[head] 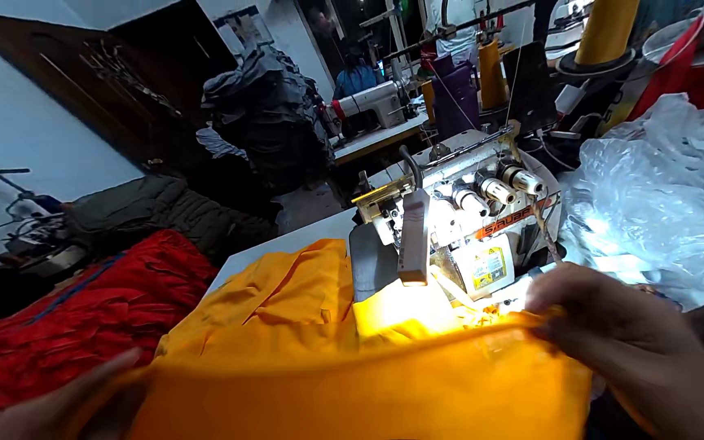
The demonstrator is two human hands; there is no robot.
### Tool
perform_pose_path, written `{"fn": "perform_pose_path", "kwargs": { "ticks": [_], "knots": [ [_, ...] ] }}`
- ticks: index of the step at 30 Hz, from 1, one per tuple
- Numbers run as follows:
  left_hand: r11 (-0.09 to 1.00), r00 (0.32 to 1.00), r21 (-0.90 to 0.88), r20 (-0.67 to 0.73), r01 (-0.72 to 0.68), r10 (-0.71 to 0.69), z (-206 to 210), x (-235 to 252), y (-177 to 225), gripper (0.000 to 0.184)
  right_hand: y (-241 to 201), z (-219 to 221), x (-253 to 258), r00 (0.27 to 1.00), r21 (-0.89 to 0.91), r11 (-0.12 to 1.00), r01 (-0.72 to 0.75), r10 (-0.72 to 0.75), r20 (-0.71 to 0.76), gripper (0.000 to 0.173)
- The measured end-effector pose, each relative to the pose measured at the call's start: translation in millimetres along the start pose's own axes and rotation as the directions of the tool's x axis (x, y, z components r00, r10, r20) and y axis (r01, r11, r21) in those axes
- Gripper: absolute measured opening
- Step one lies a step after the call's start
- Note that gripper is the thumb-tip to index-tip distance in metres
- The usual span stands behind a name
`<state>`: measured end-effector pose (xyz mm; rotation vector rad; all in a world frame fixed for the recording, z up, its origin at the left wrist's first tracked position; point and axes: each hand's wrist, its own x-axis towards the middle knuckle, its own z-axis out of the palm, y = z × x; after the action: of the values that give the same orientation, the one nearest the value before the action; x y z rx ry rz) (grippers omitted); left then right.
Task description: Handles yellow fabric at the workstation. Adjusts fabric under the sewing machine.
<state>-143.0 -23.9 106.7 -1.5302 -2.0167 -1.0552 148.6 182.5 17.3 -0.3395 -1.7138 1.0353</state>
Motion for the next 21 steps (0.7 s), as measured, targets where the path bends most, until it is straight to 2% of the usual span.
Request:
{"fn": "perform_pose_path", "kwargs": {
  "ticks": [2,4,5,7,11,13,15,18,21],
  "knots": [
    [0.982,1.000,0.191,0.017,-0.001,-0.003,27.3,22.8,-46.9,0.032,12.8,23.2,10.5,0.999,-0.021,0.999,-0.024,0.023,-0.041,0.011],
    [0.975,0.999,0.219,0.041,-0.040,0.032,59.0,34.9,-80.7,0.033,22.6,42.1,17.8,0.997,-0.062,0.996,-0.061,0.058,-0.042,0.013],
    [0.978,0.995,0.200,0.091,-0.052,0.034,73.1,38.0,-82.2,0.037,27.8,50.2,20.2,0.998,-0.085,0.995,-0.054,0.050,-0.044,0.014],
    [0.989,0.981,0.121,0.180,-0.088,0.065,97.6,38.1,-58.4,0.042,35.0,61.5,22.7,0.999,-0.123,0.992,-0.012,0.007,-0.047,0.014],
    [0.969,0.933,-0.149,0.274,-0.197,0.232,131.4,16.1,16.6,0.050,33.4,67.5,21.0,0.998,-0.162,0.985,0.050,-0.057,-0.041,0.016],
    [0.947,0.907,-0.189,0.289,-0.260,0.307,141.3,7.1,38.4,0.060,32.2,65.2,19.0,0.995,-0.140,0.985,0.098,-0.099,-0.001,0.018],
    [0.942,0.887,-0.190,0.326,-0.278,0.328,145.0,5.4,46.9,0.062,31.8,64.7,17.9,0.983,-0.138,0.973,0.183,-0.179,0.037,0.017],
    [0.929,0.863,-0.233,0.357,-0.287,0.357,144.4,11.8,45.6,0.047,28.3,66.6,16.7,0.967,-0.135,0.958,0.253,-0.252,0.027,0.016],
    [0.907,0.869,-0.316,0.319,-0.280,0.379,140.5,13.2,45.3,0.027,26.4,66.3,12.1,0.980,-0.030,0.980,0.197,-0.197,0.005,0.016]
  ]
}}
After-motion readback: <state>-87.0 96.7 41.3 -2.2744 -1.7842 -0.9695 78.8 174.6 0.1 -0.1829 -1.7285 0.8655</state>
